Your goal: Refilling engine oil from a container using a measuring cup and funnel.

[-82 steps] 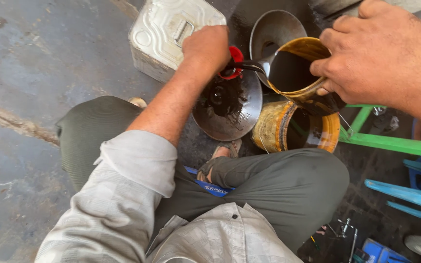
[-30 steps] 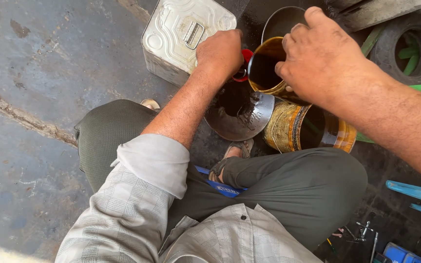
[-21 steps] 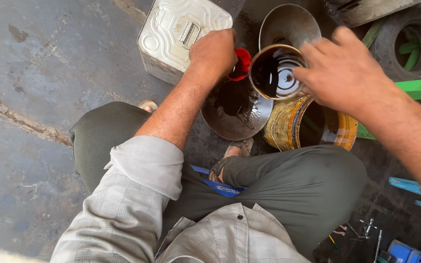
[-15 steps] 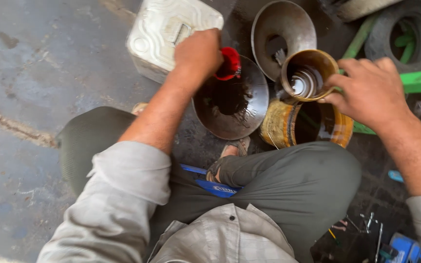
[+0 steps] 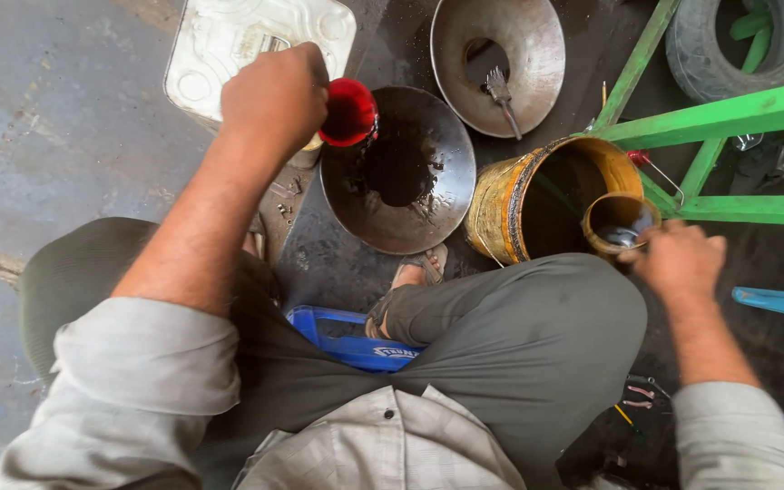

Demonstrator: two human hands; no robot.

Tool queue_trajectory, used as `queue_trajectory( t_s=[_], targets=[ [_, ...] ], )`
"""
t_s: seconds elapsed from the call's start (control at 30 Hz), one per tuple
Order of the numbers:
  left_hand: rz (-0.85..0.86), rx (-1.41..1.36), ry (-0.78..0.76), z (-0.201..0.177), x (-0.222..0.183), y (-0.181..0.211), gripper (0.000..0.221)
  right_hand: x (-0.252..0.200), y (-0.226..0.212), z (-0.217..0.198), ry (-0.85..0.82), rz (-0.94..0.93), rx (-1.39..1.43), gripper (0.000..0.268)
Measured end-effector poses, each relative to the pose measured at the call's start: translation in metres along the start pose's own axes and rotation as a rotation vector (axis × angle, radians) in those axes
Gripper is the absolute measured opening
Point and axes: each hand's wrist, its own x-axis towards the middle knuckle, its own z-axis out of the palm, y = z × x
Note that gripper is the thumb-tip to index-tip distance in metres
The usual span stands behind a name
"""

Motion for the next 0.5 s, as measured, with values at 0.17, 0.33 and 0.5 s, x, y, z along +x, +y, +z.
queue_trajectory(
  t_s=[0.17,0.33,0.5],
  targets=[
    [-0.006,0.022,-0.004,-0.007,-0.006,0.000,0.014,0.023,-0.035,0.013,-0.092,-0.087,-0.091,0.046],
    [-0.032,0.021,-0.030,-0.009,-0.005,0.001,0.015,0.046,-0.065,0.032,0.002,-0.242,-0.077,0.032],
    [-0.054,0.023,-0.061,-0.015,-0.006,0.005,0.015,0.061,-0.080,0.024,0.083,-0.331,-0.042,0.036]
  ],
)
